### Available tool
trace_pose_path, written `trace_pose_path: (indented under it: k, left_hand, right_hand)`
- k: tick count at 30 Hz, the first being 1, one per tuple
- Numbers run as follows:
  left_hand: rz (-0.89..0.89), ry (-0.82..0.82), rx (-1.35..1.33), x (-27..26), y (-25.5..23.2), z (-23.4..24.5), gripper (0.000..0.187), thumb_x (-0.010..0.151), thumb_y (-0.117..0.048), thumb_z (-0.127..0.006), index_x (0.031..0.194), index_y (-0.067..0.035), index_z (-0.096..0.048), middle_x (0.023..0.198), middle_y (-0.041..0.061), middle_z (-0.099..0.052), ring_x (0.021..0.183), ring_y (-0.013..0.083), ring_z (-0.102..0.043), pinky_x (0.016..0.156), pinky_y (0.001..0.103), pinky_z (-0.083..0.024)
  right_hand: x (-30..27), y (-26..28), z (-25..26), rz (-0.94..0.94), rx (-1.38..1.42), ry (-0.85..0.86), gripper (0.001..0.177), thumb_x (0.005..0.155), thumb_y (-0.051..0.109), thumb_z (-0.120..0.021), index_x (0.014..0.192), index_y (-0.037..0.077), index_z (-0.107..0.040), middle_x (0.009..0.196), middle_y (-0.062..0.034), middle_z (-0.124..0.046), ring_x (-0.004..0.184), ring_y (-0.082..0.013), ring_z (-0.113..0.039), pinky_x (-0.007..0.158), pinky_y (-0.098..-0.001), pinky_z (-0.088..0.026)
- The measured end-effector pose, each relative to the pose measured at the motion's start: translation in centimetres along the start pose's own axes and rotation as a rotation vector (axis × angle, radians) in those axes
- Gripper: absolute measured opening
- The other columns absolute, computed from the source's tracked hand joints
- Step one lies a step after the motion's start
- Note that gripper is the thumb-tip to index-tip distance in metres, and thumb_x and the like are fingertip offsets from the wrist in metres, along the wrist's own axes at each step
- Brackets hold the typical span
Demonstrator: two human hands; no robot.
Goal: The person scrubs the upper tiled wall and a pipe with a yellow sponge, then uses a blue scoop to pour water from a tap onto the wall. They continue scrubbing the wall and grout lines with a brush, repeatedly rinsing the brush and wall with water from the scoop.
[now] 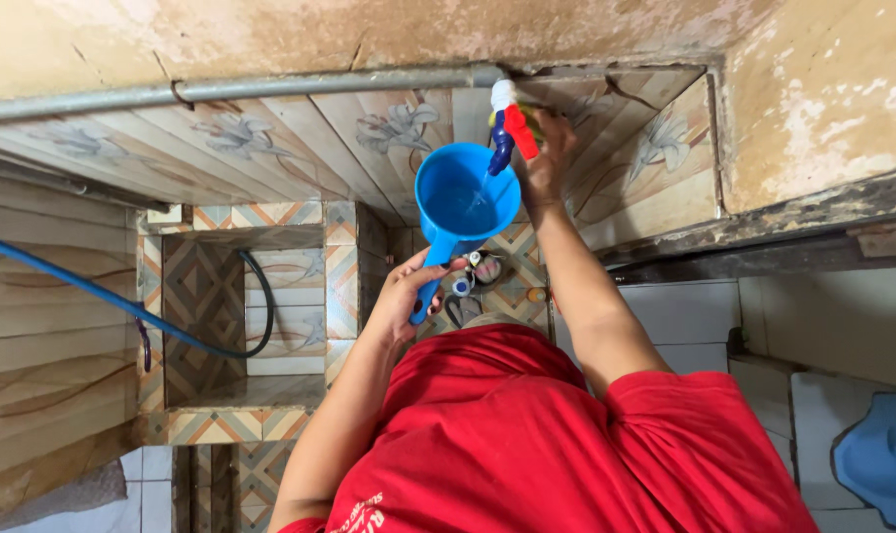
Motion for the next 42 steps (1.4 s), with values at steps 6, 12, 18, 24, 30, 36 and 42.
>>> trace_pose_path:
  k: [6, 12, 18, 24, 30, 36, 42]
  left_hand:
    - [0.02, 0.024, -0.024, 0.8, -0.3, -0.4, 0.053, 0.091, -0.008, -0.059, 0.144, -0.005, -0.059, 0.114, 0.009, -0.077, 0.051, 0.0072, -0.055, 0.047, 0.021, -0.046]
    - [0.017, -0.007, -0.022, 1.1, -0.1, -0.2, 0.049, 0.091, -0.008, -0.059, 0.14, -0.004, -0.061, 0.114, 0.011, -0.076, 0.051, 0.0071, -0.055, 0.047, 0.021, -0.045]
    - [0.013, -0.019, -0.009, 1.0, -0.1, 0.1, 0.047, 0.091, -0.007, -0.058, 0.137, -0.002, -0.062, 0.113, 0.011, -0.077, 0.053, 0.0068, -0.055, 0.047, 0.022, -0.046]
    - [0.018, -0.036, 0.052, 1.8, 0.1, 0.1, 0.049, 0.09, -0.005, -0.058, 0.139, -0.006, -0.062, 0.109, 0.008, -0.076, 0.052, 0.0073, -0.055, 0.047, 0.023, -0.047]
    - [-0.122, -0.105, 0.268, 2.8, 1.2, -0.9, 0.048, 0.09, -0.005, -0.062, 0.138, -0.008, -0.064, 0.108, 0.005, -0.077, 0.052, 0.0057, -0.054, 0.047, 0.021, -0.044]
    - [-0.305, -0.247, 0.533, 3.3, 2.8, -1.5, 0.047, 0.089, -0.006, -0.065, 0.136, -0.006, -0.067, 0.098, 0.003, -0.076, 0.063, 0.0028, -0.058, 0.055, 0.021, -0.048]
    - [-0.381, -0.468, 0.744, 3.6, 2.1, -1.6, 0.044, 0.087, -0.01, -0.068, 0.132, -0.008, -0.07, 0.078, 0.009, -0.071, 0.058, 0.0057, -0.057, 0.055, 0.025, -0.048]
  right_hand:
    - [1.7, -2.1, 4.7, -0.131, -0.23, -0.283, 0.063, 0.089, 0.01, -0.08, 0.149, 0.012, -0.059, 0.141, -0.0113, -0.057, 0.127, -0.03, -0.054, 0.11, -0.0433, -0.041]
    - [0.7, 1.0, 0.8, 0.014, -0.071, -0.176, 0.054, 0.09, 0.014, -0.08, 0.139, 0.005, -0.061, 0.14, -0.0127, -0.054, 0.127, -0.0352, -0.049, 0.109, -0.0441, -0.042]
    - [0.9, -1.9, 0.3, 0.116, -0.094, -0.136, 0.04, 0.091, 0.01, -0.077, 0.128, 0.023, -0.069, 0.142, -0.0075, -0.054, 0.131, -0.0285, -0.046, 0.109, -0.0393, -0.043]
    - [-1.4, -4.5, 4.1, -0.275, 0.185, -0.132, 0.064, 0.089, 0.006, -0.073, 0.15, 0.002, -0.054, 0.136, -0.015, -0.051, 0.125, -0.0288, -0.054, 0.105, -0.0406, -0.049]
    - [-4.5, -4.3, 2.7, -1.182, 1.424, 0.041, 0.04, 0.096, 0.031, -0.058, 0.12, 0.0, -0.065, 0.105, -0.0163, -0.07, 0.088, -0.0278, -0.066, 0.076, -0.0398, -0.056]
    - [-8.2, 0.2, -2.1, -1.862, 1.592, 0.205, 0.038, 0.098, 0.031, -0.043, 0.121, 0.007, -0.061, 0.111, -0.0162, -0.071, 0.105, -0.0308, -0.068, 0.092, -0.0514, -0.057]
    - [-8.1, 3.8, -6.6, -1.921, 1.855, 0.315, 0.04, 0.099, 0.028, -0.041, 0.118, 0.0, -0.062, 0.115, -0.0204, -0.068, 0.111, -0.0332, -0.065, 0.095, -0.0545, -0.055]
Point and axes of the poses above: each hand's wrist, its own x-axis towards the middle knuckle, its own z-axis out of the back of the hand, y = z × x, the point moved 1 cm from there along x, towards the middle knuckle
